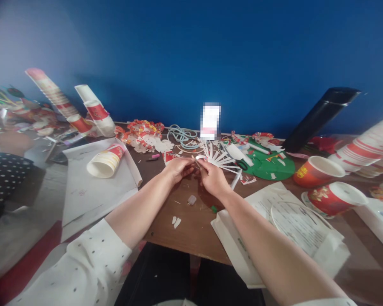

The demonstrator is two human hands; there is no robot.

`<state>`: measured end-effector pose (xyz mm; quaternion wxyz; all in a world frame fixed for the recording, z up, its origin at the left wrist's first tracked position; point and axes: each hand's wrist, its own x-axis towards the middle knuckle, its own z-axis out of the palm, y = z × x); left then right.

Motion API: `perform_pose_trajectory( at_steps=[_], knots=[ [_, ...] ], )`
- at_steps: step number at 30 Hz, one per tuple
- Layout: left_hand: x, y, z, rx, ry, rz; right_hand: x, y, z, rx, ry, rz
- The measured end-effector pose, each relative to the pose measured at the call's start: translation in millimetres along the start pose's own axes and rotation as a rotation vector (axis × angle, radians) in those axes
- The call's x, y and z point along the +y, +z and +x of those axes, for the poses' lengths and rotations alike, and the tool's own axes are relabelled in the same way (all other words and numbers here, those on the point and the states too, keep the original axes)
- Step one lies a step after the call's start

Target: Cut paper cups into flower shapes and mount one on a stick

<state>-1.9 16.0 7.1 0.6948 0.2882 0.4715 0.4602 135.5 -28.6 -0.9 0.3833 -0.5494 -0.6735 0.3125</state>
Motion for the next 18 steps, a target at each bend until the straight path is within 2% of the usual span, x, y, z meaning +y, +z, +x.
perform_pose_trajectory(
  at_steps=[3, 6, 12, 18],
  knots=[
    [-0.2, 2.0, 1.4, 0.03, -0.001, -0.01, -1.5, 0.8, -0.1, 0.002, -0.02, -0.012],
    [-0.4, 3.8, 2.2, 0.049, -0.004, -0.001, -2.1, 1.0, 0.9, -0.028, 0.035, 0.083],
    [-0.2, 6.0, 0.7, 0.092, -0.025, 0.017, -2.5, 4.3, 2.3, -0.097, 0.295, 0.487],
    [0.8, 4.8, 1.6, 0.131, -0.054, 0.12, -13.5, 5.5, 0.2, -0.084, 0.536, 0.874]
  ],
)
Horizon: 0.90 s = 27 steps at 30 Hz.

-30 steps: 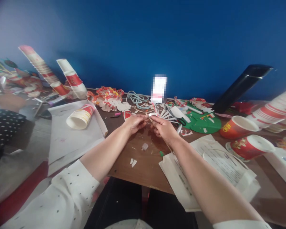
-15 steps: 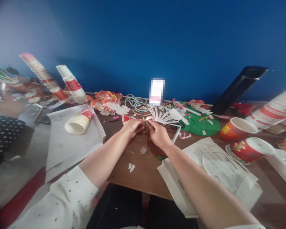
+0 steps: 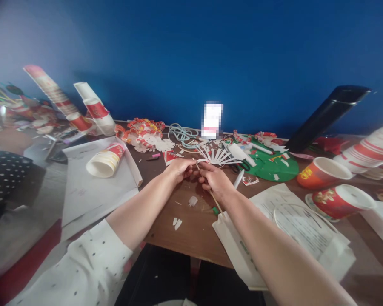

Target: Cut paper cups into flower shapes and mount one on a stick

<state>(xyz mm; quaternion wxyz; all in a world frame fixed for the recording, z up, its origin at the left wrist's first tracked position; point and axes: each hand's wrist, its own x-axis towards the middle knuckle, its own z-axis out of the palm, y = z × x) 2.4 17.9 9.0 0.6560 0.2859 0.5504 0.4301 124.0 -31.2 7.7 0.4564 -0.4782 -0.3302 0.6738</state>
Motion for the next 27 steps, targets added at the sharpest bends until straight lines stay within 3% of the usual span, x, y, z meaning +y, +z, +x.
perform_pose_trajectory(
  at_steps=[7, 27],
  knots=[
    [-1.4, -2.3, 6.5, -0.017, -0.049, 0.088, -4.0, 2.1, -1.9, -0.044, 0.087, 0.165],
    [-1.7, -5.1, 5.9, -0.033, -0.054, -0.012, -4.6, 3.5, -2.5, -0.019, 0.074, 0.174]
  ],
)
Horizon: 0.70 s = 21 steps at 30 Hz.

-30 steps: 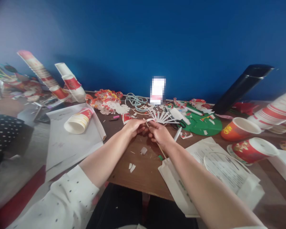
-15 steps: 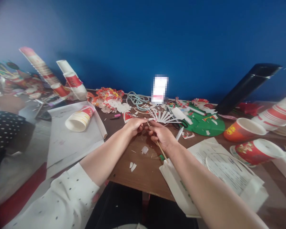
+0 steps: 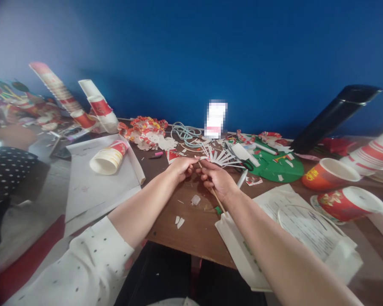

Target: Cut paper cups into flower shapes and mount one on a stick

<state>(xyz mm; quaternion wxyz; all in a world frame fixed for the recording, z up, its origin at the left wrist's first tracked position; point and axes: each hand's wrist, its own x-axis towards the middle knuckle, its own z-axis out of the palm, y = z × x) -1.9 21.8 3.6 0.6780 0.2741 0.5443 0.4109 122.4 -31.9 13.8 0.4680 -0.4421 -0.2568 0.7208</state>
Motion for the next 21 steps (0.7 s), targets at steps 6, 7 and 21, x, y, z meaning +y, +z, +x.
perform_pose_trajectory(
  at_steps=[6, 7, 21],
  knots=[
    [-1.5, -4.7, 6.1, -0.061, 0.002, -0.062, -1.6, -2.2, 2.3, 0.009, -0.007, -0.034],
    [-0.6, -5.5, 5.7, -0.073, -0.009, -0.077, -2.0, -3.5, 3.0, 0.006, -0.008, -0.039],
    [2.2, -4.5, -5.1, -0.148, 0.015, -0.087, -3.9, -13.2, 3.9, -0.044, -0.045, -0.031]
  ],
)
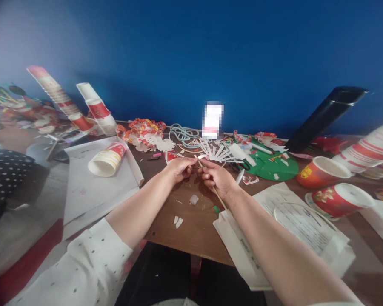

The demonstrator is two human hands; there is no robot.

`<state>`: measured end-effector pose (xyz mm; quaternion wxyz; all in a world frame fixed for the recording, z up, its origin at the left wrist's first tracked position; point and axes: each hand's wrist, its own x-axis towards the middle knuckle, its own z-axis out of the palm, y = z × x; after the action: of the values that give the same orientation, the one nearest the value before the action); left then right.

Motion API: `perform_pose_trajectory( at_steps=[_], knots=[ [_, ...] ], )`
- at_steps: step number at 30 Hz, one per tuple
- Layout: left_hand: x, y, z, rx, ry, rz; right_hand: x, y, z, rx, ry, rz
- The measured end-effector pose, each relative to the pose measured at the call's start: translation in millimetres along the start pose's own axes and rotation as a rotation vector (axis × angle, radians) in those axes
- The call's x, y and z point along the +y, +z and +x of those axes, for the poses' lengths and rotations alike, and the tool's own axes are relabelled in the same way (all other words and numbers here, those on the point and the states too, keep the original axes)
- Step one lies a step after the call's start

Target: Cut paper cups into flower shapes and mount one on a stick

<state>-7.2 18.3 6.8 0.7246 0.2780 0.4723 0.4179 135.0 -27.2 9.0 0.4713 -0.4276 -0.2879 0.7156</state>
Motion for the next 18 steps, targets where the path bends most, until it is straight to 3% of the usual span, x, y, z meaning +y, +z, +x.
perform_pose_trajectory(
  at_steps=[10, 18],
  knots=[
    [-2.0, 1.6, 2.6, 0.019, 0.017, 0.053, 12.9, 8.4, 0.5, 0.122, -0.197, -0.329],
    [-2.3, 3.4, 5.8, 0.104, -0.019, 0.03, 15.7, 9.8, 0.0, 0.085, -0.172, -0.256]
  ],
)
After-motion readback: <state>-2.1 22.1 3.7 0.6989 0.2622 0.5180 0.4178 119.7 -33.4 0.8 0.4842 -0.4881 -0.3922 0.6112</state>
